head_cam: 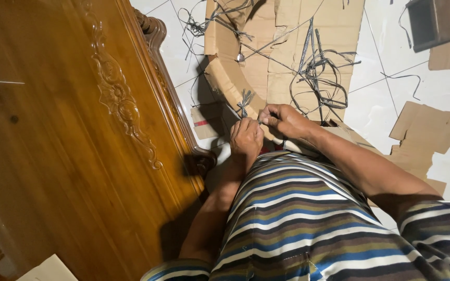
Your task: The person sits on the floor and ties thin metal wires around a curved cardboard structure. They repeatedly wrap the wire and twist the ends to secure it in place.
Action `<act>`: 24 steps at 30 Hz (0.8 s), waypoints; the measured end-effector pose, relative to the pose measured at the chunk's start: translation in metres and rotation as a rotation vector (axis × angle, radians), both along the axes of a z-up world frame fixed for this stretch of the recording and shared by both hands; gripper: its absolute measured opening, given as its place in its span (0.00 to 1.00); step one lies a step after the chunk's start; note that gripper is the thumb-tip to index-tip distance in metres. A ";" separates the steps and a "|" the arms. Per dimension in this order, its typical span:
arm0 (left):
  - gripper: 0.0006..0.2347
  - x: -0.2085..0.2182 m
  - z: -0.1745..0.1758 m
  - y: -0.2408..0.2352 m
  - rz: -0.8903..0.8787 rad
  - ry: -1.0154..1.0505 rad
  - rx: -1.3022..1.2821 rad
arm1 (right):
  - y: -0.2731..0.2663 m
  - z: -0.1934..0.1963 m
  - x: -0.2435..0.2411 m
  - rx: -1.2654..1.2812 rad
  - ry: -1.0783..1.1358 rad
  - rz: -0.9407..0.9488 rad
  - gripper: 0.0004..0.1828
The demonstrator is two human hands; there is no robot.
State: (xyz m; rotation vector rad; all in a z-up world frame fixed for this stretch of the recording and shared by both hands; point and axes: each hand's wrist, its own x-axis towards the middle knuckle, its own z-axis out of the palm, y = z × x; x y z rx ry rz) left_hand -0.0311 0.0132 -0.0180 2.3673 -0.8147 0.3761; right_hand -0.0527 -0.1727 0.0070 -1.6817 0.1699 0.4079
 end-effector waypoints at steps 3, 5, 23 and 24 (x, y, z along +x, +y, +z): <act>0.04 0.001 0.007 0.007 -0.031 0.026 0.016 | -0.003 -0.030 -0.010 -0.203 -0.078 -0.080 0.04; 0.03 -0.004 0.002 0.008 -0.016 0.063 0.011 | 0.003 -0.036 -0.012 -0.257 -0.083 -0.096 0.04; 0.28 0.104 -0.041 -0.026 0.775 0.532 0.050 | -0.091 -0.191 -0.029 -0.180 0.591 -0.525 0.10; 0.27 0.099 -0.042 -0.031 0.837 0.465 0.047 | -0.094 -0.225 -0.032 -0.237 0.579 -0.463 0.15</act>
